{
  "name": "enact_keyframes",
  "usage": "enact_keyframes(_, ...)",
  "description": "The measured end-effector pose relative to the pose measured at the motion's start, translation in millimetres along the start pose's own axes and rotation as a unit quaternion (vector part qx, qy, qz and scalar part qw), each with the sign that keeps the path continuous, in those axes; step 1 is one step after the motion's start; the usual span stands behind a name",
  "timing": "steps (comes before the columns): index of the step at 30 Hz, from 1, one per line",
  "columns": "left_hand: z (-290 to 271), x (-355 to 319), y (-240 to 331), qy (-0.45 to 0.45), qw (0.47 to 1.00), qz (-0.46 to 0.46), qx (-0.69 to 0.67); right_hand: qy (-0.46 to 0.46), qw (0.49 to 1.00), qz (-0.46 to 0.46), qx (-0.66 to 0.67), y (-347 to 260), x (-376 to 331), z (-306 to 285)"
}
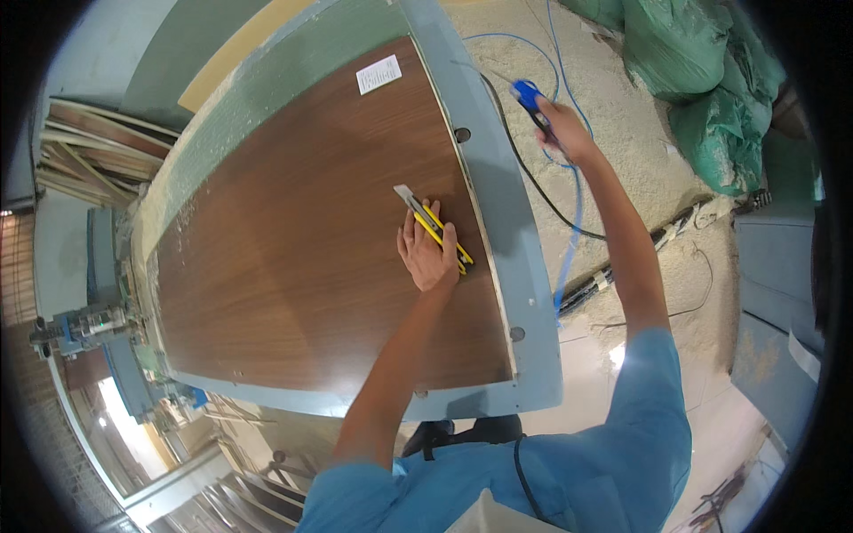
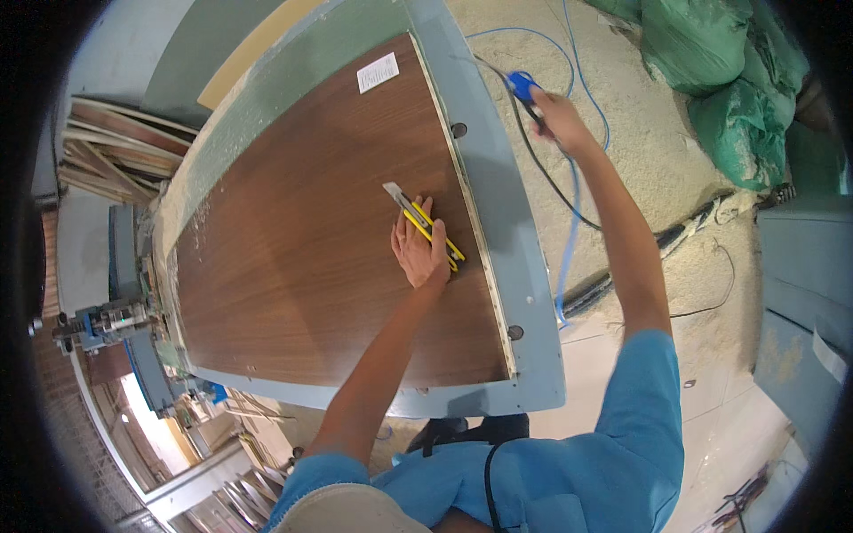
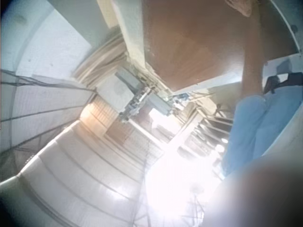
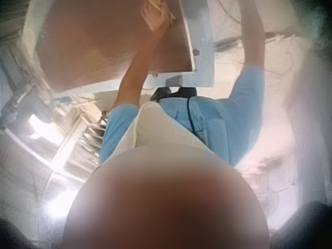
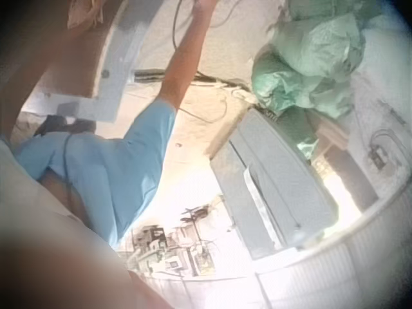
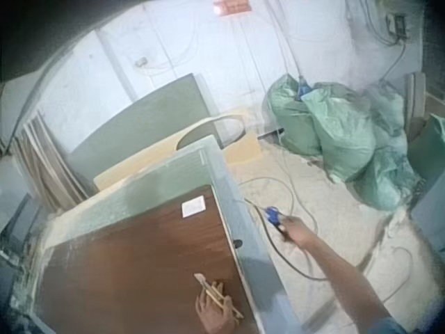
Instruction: The person places a small paper on a large wood panel, measures it with a tape measure, and retrieves a utility knife. They then use a pneumatic air blower to clear sawdust from the panel edges and surface, and scrape along the edge with the knife. The person continues blowing air across the panel and along its edges, then sets the tools down.
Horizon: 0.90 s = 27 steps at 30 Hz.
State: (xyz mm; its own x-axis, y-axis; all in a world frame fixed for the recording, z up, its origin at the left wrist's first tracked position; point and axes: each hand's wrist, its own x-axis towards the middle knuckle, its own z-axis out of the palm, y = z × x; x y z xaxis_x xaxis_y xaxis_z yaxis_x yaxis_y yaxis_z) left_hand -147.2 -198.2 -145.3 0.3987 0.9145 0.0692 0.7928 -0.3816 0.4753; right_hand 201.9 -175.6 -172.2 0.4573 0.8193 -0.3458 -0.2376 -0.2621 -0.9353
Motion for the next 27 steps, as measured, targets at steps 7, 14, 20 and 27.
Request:
enact_keyframes(7, -2.0, 4.6, -1.5, -0.026, 0.999, -0.017, 0.026, -0.078, 0.992, 0.063, 0.072, -29.8, 132.8, 83.2)
enact_keyframes(14, -1.4, 3.8, -4.9, 0.016, 1.0, 0.008, -0.007, -0.093, 0.992, 0.082, 0.01, -19.8, 119.3, 70.6)
enact_keyframes(20, 8.1, 2.7, -7.4, 0.035, 0.999, 0.028, -0.012, -0.145, 0.983, 0.052, -0.1, 19.8, -16.7, 19.0)
enact_keyframes(27, 13.3, 1.8, -10.1, 0.05, 0.998, 0.032, 0.007, -0.134, 0.981, 0.132, -0.05, 54.4, -193.0, 4.6)
